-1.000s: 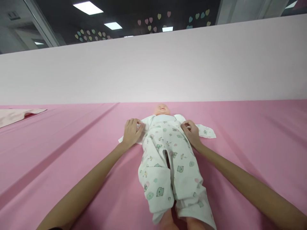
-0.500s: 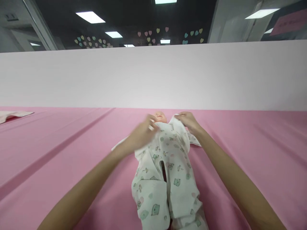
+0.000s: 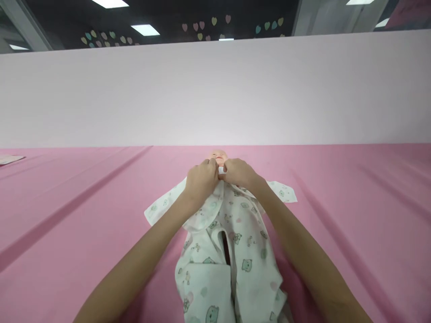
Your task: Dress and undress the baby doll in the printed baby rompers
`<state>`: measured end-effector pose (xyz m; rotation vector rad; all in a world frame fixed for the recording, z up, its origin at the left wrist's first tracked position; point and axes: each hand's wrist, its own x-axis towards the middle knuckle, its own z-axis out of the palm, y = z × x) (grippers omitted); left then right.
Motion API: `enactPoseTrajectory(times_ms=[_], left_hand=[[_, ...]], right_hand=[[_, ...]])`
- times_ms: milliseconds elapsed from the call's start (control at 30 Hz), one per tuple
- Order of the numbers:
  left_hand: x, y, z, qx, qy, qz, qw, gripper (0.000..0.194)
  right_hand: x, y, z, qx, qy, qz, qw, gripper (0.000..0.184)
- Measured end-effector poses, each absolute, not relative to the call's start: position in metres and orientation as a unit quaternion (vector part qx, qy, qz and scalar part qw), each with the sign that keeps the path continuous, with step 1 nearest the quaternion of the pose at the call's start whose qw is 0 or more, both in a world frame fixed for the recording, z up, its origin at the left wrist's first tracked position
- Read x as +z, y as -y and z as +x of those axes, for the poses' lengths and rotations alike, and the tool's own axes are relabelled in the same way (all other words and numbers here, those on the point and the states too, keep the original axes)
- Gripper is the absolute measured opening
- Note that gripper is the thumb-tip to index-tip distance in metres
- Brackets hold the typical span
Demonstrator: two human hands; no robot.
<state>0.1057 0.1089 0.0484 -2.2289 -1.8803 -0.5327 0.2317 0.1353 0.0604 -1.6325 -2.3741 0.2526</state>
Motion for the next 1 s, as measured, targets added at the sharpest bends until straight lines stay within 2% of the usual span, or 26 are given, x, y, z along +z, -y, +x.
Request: enactPoseTrajectory(times_ms=[133, 267, 400, 500, 600, 700, 1000], left_hand=[[0.015, -0.147, 0.102, -0.229, 0.626, -0.745, 0.026, 0.028], [0.01, -0.146, 0.098, -0.271, 0.621, -0.736, -0.002, 0.025], [0.011, -0.146, 0.099, -0.346, 0.582, -0.735, -0.033, 0.021], [0.006, -0.152, 0.098, -0.416, 0.544, -0.719, -0.116, 0.019], [-0.001, -0.156, 0.096, -0.475, 0.521, -0.68, -0.202, 0.02], [-0.006, -0.158, 0.095, -0.518, 0.501, -0.651, -0.237, 0.026], [-0.011, -0.159, 0.094, -0.534, 0.495, -0.642, -0.242, 0.018]], right_hand=[[0.057, -0.14, 0.235, 0.061, 0.81, -0.57, 0.122, 0.016], [0.05, -0.154, 0.241, 0.052, 0.789, -0.599, 0.127, 0.022], [0.045, -0.167, 0.238, 0.046, 0.76, -0.592, 0.266, 0.022], [0.046, -0.171, 0.234, 0.113, 0.745, -0.563, 0.34, 0.016], [0.047, -0.17, 0.234, 0.199, 0.742, -0.55, 0.328, 0.008], [0.048, -0.169, 0.236, 0.25, 0.744, -0.539, 0.305, 0.009], [0.047, -0.17, 0.235, 0.213, 0.757, -0.536, 0.306, 0.013]])
